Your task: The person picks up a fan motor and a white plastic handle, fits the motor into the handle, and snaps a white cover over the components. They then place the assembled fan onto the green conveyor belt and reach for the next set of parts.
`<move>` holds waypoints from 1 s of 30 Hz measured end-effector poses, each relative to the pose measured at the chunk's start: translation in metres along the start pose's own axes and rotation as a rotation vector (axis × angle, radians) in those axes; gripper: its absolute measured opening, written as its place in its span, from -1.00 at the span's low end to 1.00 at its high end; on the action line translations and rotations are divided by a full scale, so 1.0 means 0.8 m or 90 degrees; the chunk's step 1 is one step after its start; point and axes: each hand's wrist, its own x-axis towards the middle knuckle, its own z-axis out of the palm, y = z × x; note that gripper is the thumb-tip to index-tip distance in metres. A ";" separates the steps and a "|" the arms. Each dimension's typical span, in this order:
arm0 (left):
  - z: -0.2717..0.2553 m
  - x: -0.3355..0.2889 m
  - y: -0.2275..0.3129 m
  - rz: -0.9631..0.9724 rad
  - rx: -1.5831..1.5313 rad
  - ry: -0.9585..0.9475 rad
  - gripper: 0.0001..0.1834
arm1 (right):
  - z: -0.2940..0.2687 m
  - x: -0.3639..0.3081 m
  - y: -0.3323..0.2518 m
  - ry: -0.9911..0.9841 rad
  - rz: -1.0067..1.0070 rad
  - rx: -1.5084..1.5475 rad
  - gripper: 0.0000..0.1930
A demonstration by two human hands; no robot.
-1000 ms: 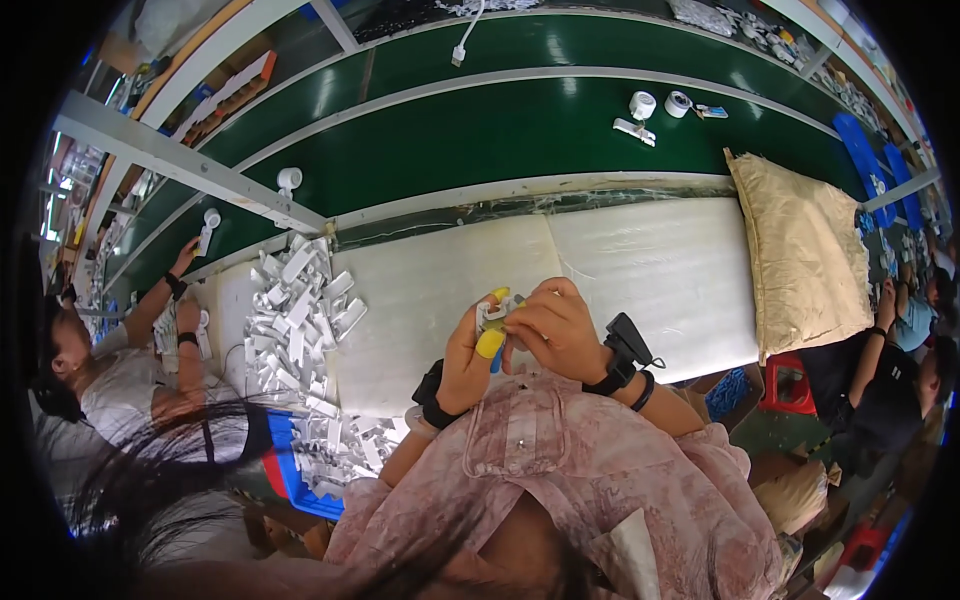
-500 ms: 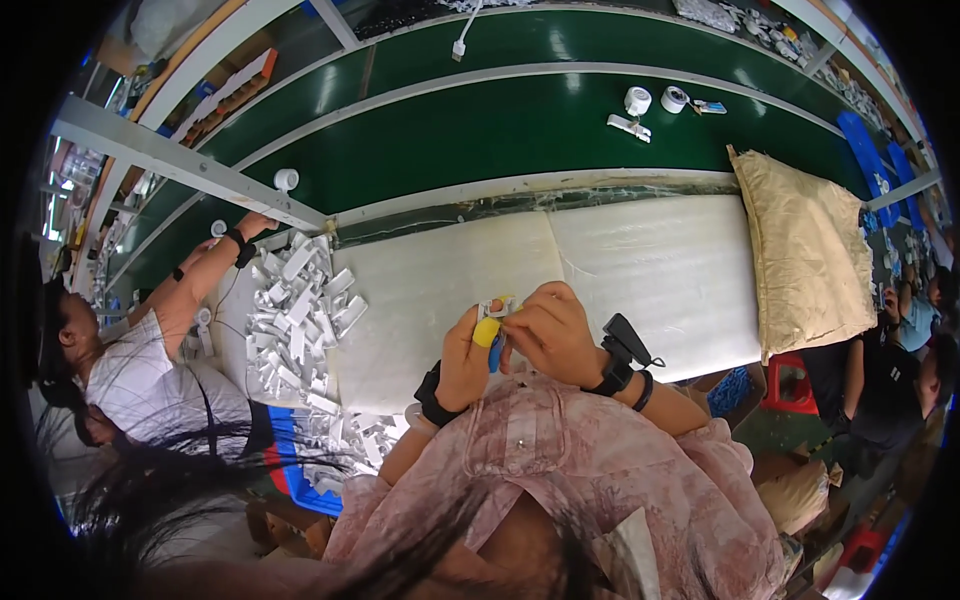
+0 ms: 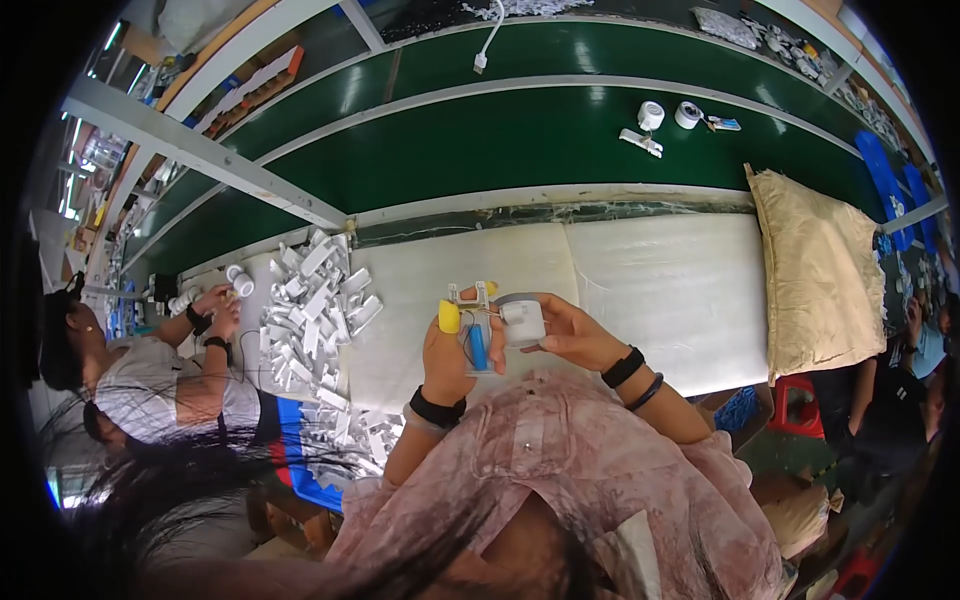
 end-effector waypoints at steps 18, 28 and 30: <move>-0.008 -0.018 -0.004 0.027 -0.081 0.043 -0.44 | 0.003 0.010 -0.034 0.032 0.020 0.090 -0.31; -0.005 -0.029 0.005 0.027 0.246 -0.028 -0.55 | 0.027 0.045 -0.166 -0.061 -0.041 -0.493 -0.31; -0.002 -0.031 0.004 0.020 0.254 -0.057 -0.55 | 0.029 0.056 -0.178 -0.135 -0.027 -0.547 -0.36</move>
